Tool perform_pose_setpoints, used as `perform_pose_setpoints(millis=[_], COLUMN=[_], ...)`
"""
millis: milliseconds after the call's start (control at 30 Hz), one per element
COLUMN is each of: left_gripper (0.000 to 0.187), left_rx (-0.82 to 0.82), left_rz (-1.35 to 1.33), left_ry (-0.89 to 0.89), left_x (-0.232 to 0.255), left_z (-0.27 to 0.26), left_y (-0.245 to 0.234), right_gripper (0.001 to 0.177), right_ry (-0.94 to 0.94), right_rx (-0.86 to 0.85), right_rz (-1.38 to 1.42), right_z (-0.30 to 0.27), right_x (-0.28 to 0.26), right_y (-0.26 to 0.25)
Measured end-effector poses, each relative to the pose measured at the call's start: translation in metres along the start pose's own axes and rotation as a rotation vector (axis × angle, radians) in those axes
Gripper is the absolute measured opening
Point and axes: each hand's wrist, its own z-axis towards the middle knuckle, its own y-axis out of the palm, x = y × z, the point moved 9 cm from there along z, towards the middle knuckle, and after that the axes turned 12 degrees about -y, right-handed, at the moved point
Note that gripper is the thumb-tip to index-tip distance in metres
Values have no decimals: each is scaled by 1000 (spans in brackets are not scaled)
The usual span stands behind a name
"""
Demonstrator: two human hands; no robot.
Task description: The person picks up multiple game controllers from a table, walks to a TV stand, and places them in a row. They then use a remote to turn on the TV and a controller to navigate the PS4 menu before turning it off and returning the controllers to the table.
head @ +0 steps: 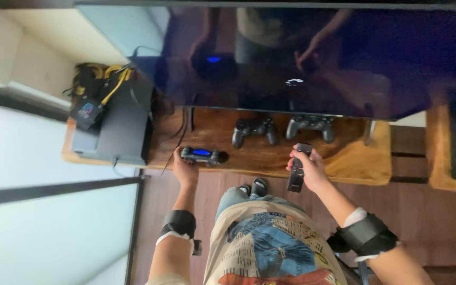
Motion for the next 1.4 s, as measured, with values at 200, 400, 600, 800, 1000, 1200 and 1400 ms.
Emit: perform_pose_setpoints(millis=[200,400,600,800,1000,1200,1400], left_gripper=[65,61,45,37,42,24,28], left_rx=[-79,-19,20,37,11,-11,-12], left_rz=[36,73,90,209,18,-86,-342], left_ry=[73,226,273,231,224,304,555], left_x=[1,25,12,43,54,26,22], left_z=[5,0,14,-8,-23,-18,-19], left_y=[11,8,18,2,-4,15,26], right_gripper=[32,33,30,30,30,31,30], right_ry=[1,-36,21,16,46,64,28], right_rx=[63,101,65,66,74,100,144], right_rz=[35,19,56,78,55,59,52], right_z=[1,1,-6,-9,-18,-26,-28], right_x=[-10,-17,-14,-18,-15,-8,-22], right_y=[-23,-34,-28,-31,-38,-50,-67])
